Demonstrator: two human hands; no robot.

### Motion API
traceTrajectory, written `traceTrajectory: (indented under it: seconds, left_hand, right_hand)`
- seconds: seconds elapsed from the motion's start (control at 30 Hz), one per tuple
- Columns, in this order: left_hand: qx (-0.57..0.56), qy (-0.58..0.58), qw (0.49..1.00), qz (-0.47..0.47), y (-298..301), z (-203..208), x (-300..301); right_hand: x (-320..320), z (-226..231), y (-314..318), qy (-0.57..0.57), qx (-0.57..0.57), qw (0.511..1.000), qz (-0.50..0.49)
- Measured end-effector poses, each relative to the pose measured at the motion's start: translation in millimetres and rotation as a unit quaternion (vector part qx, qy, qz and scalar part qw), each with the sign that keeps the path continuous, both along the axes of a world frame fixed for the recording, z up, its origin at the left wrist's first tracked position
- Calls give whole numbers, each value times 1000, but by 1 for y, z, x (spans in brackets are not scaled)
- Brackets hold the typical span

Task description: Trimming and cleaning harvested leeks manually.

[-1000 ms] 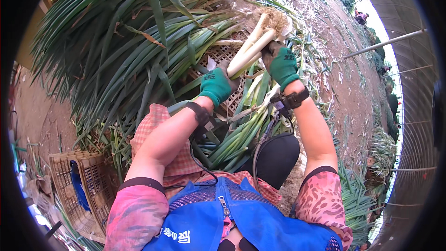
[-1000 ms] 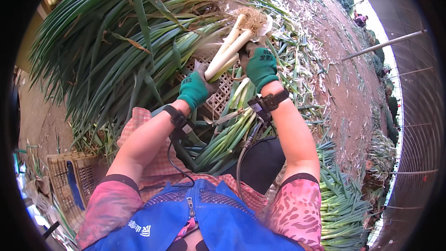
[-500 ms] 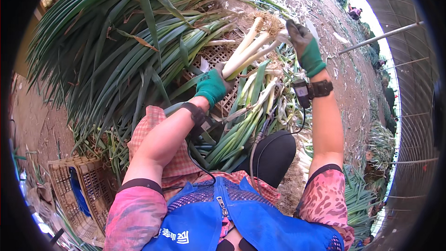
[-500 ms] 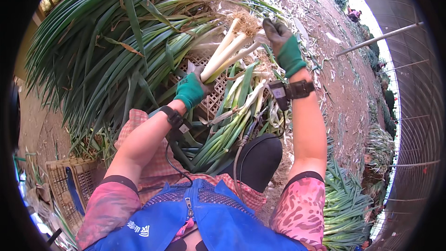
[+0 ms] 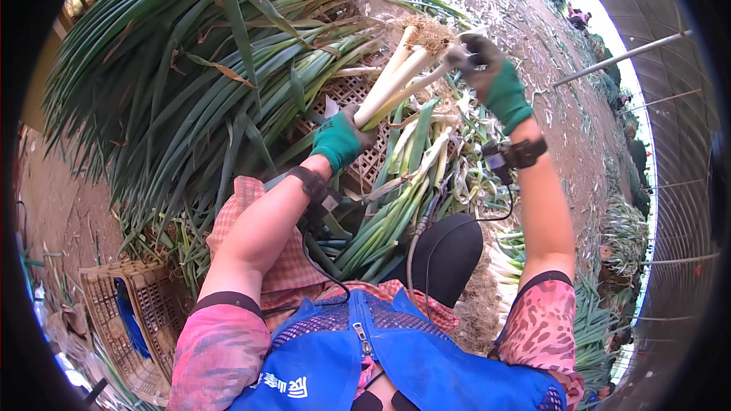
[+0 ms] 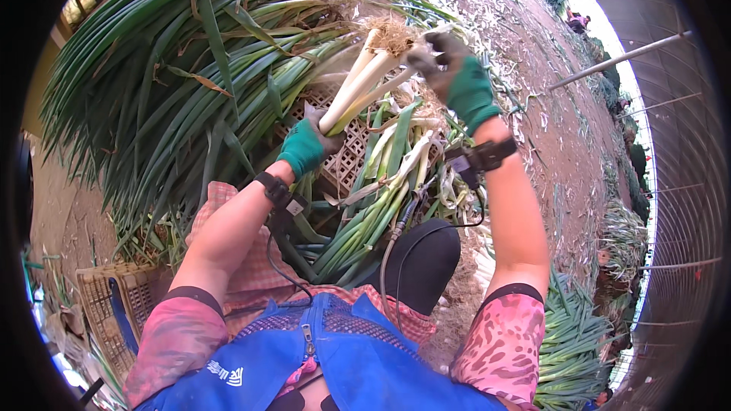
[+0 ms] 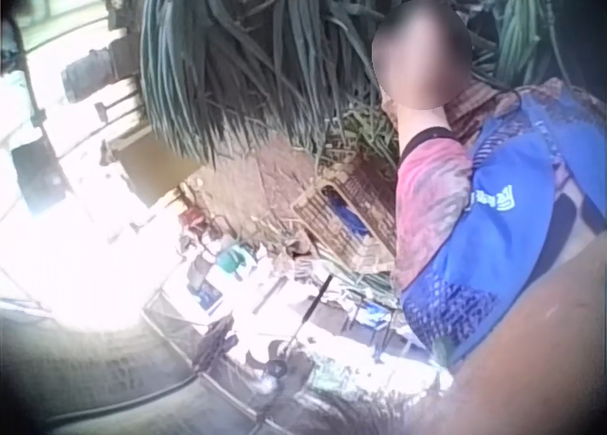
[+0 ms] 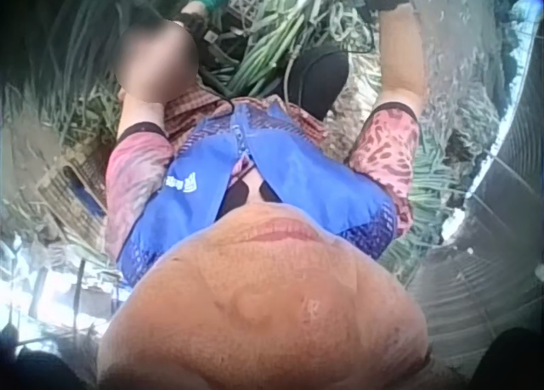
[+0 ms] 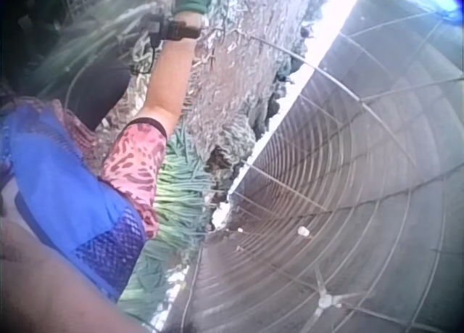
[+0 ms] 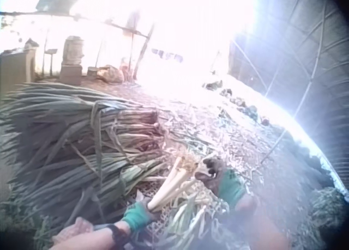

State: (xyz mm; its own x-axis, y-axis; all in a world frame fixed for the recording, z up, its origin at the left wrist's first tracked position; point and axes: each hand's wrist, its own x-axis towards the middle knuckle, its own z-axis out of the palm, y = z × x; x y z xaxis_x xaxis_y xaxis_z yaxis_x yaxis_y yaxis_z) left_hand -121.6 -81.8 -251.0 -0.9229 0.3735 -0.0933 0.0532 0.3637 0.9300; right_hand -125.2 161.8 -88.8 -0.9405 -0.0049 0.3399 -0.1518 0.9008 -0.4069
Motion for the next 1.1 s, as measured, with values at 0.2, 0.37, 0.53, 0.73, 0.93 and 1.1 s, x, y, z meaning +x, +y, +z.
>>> traceTrajectory:
  seconds: [0.2,0.37,0.53,0.73,0.93,1.1]
  left_hand:
    - [44,-14,998,-34,4,9,9]
    - [-1,-6,1000,-18,5,5,1]
    - [16,-18,1000,-18,6,3,2]
    - [37,-3,999,-22,7,6,7]
    - [-2,-10,1000,-25,4,0,-8]
    - [149,-3,989,-16,-10,15,-32]
  right_hand:
    - [-16,-13,32,182,204,962,-6]
    - [-15,30,105,180,83,953,-228]
    - [6,1,32,120,126,984,-30]
    - [1,-14,15,58,156,985,33]
    - [-15,13,82,217,-293,927,-81]
    - [25,-12,35,-73,-389,917,-55]
